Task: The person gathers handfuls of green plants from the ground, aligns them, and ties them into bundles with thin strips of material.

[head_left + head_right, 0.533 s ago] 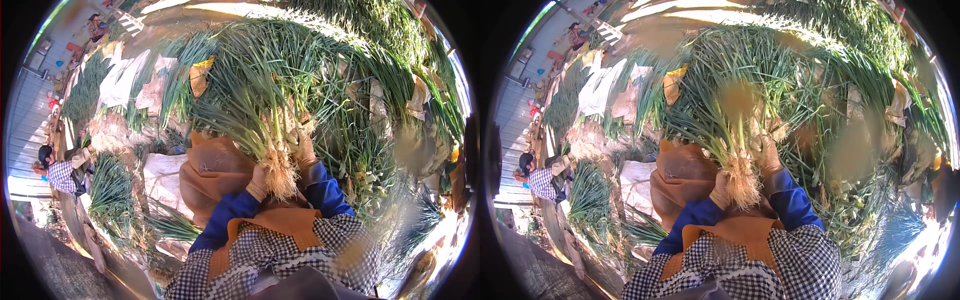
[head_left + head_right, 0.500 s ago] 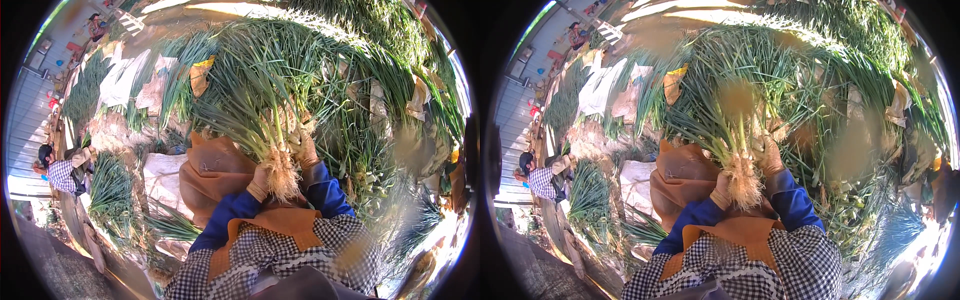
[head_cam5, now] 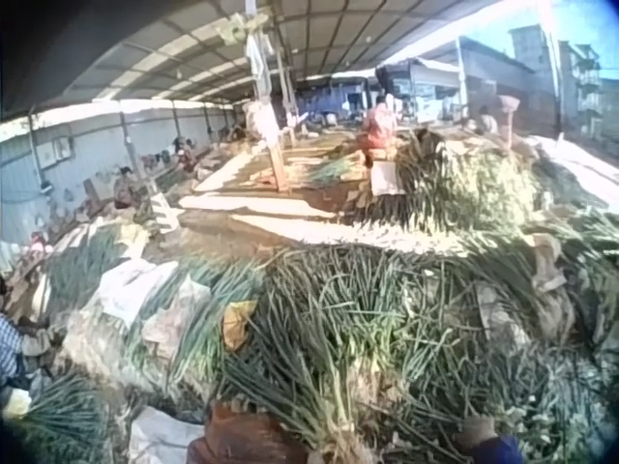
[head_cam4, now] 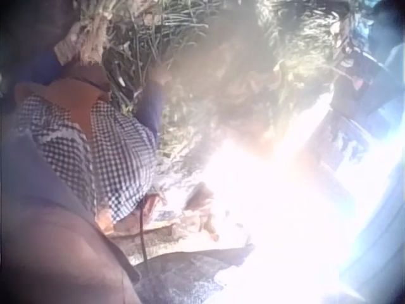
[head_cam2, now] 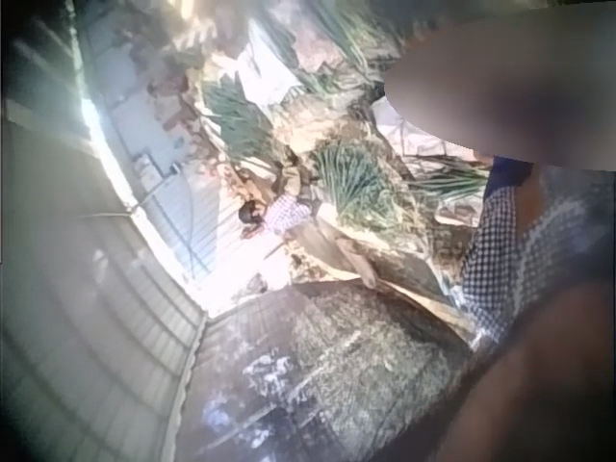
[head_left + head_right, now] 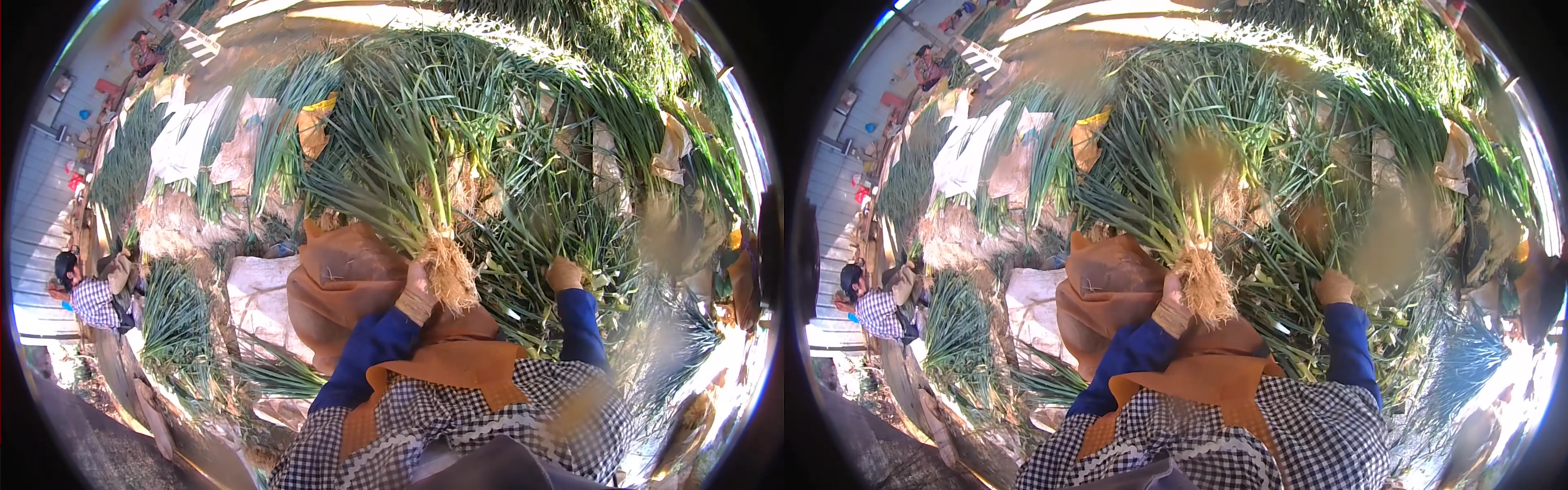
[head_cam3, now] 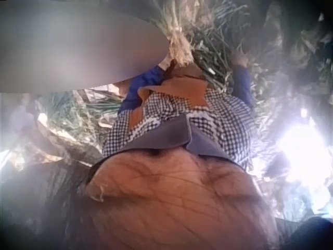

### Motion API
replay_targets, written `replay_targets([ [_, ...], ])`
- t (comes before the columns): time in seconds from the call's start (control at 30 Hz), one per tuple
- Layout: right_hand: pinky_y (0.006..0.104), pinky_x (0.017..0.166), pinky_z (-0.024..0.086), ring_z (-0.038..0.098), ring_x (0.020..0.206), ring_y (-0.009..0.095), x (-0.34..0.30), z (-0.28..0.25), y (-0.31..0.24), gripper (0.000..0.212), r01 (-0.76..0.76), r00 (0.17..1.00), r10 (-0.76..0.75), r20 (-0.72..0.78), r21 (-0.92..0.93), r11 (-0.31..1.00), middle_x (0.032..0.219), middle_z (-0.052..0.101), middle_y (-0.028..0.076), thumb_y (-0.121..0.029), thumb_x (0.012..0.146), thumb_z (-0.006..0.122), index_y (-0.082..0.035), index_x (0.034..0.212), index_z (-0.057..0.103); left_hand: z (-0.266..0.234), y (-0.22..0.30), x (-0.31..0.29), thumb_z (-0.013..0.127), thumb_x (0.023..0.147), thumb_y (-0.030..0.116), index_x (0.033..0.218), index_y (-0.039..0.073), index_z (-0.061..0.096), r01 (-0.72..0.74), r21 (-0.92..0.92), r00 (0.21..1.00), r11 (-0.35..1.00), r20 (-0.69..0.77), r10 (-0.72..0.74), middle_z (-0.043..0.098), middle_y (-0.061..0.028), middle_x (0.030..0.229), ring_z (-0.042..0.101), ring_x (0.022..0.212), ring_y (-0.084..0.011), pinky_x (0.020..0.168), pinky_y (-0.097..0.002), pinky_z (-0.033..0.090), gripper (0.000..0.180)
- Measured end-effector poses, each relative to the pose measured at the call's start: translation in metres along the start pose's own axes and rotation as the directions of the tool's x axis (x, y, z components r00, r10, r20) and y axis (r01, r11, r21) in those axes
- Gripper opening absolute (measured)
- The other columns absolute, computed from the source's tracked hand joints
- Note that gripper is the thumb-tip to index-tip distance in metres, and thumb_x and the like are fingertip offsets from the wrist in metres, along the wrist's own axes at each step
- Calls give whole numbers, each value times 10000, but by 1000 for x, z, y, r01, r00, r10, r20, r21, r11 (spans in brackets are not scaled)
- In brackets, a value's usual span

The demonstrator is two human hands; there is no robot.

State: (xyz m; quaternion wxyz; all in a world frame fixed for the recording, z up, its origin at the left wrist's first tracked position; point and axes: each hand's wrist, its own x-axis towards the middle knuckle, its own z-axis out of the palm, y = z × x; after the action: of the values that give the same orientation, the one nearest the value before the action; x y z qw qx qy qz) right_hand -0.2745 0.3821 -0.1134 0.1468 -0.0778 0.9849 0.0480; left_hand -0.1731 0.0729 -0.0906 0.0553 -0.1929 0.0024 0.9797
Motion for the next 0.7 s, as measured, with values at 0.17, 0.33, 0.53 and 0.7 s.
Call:
replay_targets([
  [0.17, 308, 604, 456, 603, 725, 202, 44, -29, -122, 304, 96, 927, -374, -29, 982, 161, 834, 629, 104, -309, 897, 444, -50, 896, 602, 4, -3, -2, 471, 803, 78, 1052, -1, 533, -49, 114, 997, 992, -55, 55, 601, -130, 940, 592, 832, -258, 760, -391, 502, 269],
  [0.33, 283, 523, 423, 534, 575, 149, 70, -38, -207, 273, 164, 889, -443, -116, 984, 70, 712, 614, 57, -309, 882, 479, -65, 919, 594, 10, -7, -9, 471, 793, 106, 1065, -20, 510, -29, 227, 992, 974, -109, 55, 589, -142, 973, 568, 893, -286, 834, -425, 460, 302],
  [0.53, 416, 646, 464, 600, 729, 331, 21, -77, -218, 313, 605, 796, -359, -488, 674, 424, 750, 607, 164, -361, 810, 553, -66, 905, 589, -22, -12, -14, 472, 797, 125, 1056, -28, 506, -98, 239, 994, 966, -20, 106, 580, -158, 984, 564, 891, -309, 835, -433, 460, 303],
  [0.7, 171, 484, 373, 492, 553, 83, 78, -41, -185, 241, 6, 903, -424, -75, 987, -162, 693, 585, 13, -233, 896, 491, -45, 1010, 591, 5, -9, -18, 452, 840, 250, 1095, -19, 495, -107, 181, 984, 978, -120, 130, 573, -165, 1008, 566, 884, -310, 808, -436, 473, 373],
])
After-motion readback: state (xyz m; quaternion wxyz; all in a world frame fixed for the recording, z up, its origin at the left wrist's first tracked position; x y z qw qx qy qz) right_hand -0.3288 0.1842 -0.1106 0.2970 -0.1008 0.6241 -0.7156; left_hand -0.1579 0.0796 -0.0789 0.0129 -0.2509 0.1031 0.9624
